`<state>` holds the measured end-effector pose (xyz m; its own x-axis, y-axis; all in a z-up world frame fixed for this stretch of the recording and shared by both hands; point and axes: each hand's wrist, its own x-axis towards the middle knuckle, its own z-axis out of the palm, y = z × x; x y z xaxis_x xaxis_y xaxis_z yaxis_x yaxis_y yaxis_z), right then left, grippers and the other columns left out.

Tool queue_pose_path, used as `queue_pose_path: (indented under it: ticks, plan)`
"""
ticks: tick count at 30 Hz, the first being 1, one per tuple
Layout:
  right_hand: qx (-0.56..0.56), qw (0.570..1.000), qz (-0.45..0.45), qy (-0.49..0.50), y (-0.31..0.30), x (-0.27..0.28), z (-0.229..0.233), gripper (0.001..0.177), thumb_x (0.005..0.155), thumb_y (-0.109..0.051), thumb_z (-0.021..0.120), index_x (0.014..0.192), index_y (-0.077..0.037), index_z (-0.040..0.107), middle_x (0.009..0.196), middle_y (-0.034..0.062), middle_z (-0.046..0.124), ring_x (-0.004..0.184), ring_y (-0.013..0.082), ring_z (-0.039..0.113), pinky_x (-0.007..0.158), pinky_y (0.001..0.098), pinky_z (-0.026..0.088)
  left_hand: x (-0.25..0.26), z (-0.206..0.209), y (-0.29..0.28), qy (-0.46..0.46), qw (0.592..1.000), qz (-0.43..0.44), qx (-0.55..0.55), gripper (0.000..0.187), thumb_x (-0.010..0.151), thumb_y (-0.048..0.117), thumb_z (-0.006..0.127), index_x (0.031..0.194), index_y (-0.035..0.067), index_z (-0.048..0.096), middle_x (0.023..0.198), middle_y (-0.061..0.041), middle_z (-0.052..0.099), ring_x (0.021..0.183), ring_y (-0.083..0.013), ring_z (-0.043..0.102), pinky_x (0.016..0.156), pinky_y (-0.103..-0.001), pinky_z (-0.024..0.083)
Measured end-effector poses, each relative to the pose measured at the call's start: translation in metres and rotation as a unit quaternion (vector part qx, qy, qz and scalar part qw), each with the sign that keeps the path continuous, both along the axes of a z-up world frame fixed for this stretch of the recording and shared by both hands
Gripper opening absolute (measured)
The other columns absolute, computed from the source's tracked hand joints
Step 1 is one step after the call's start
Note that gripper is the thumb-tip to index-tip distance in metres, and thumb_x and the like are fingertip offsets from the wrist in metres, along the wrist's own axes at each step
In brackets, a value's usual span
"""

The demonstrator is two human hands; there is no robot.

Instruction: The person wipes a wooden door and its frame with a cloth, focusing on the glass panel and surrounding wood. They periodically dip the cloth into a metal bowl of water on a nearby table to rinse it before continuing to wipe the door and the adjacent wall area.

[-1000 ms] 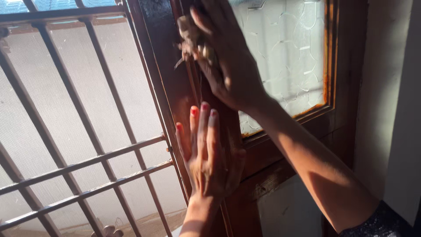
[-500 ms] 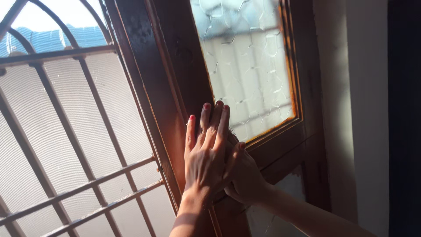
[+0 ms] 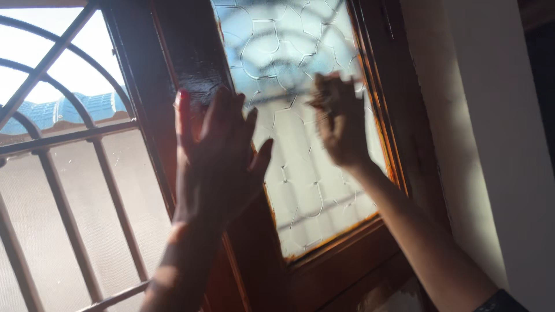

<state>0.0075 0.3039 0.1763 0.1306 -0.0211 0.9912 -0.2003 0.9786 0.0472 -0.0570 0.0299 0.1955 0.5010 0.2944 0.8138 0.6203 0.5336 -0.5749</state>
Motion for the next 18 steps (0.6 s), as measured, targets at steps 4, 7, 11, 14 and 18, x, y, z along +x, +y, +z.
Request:
queue_pose_path:
  ticks: [4,7,11,14,18]
  plan:
    - [-0.041,0.944,-0.318,0.072,0.053,0.022,0.025,0.064,0.111,-0.041,0.050,0.158,0.002,0.040,0.169,0.0245,0.028,0.156,0.0481,0.015,0.124,0.0632,0.010,-0.013,0.036,0.008,-0.012,0.998,-0.054,0.031,0.050,0.107,0.039,0.057,0.139,0.000,0.062,0.149,-0.023,0.057,0.146,-0.0334,0.045,0.127,-0.058,0.011]
    - [-0.034,0.964,-0.254,0.073,0.056,0.013,0.071,0.062,0.114,-0.042,0.047,0.154,0.004,0.047,0.163,0.0293,0.031,0.153,0.0499,0.019,0.121,0.0615,0.015,-0.016,0.044,0.024,-0.095,0.961,-0.244,0.085,0.041,0.115,0.034,0.051,0.141,0.004,0.060,0.153,-0.018,0.058,0.156,-0.0364,0.040,0.135,-0.053,0.020]
    - [0.066,0.977,-0.141,0.148,0.014,-0.019,0.127,0.033,0.110,-0.032,0.051,0.132,-0.009,0.061,0.148,0.0171,0.048,0.141,0.0400,0.043,0.124,0.0533,0.026,-0.014,0.042,0.028,-0.028,0.978,-0.173,0.114,0.047,0.114,0.033,0.054,0.146,-0.002,0.057,0.158,-0.022,0.052,0.158,-0.0429,0.033,0.131,-0.058,0.017]
    - [0.161,0.970,-0.132,0.125,-0.035,-0.039,0.132,0.033,0.110,-0.024,0.054,0.139,-0.009,0.059,0.164,0.0207,0.041,0.148,0.0401,0.041,0.132,0.0559,0.024,-0.010,0.038,0.027,0.001,0.990,-0.102,0.095,0.057,0.109,0.036,0.056,0.148,-0.005,0.055,0.156,-0.022,0.051,0.155,-0.0409,0.033,0.127,-0.059,0.017]
    - [0.214,0.972,-0.047,0.083,-0.078,-0.040,0.081,0.050,0.102,-0.023,0.057,0.147,-0.001,0.051,0.163,0.0264,0.034,0.153,0.0499,0.027,0.127,0.0589,0.023,-0.003,0.035,0.029,0.001,0.995,-0.067,0.076,0.056,0.107,0.036,0.057,0.147,-0.003,0.056,0.155,-0.022,0.050,0.153,-0.0389,0.035,0.126,-0.059,0.017]
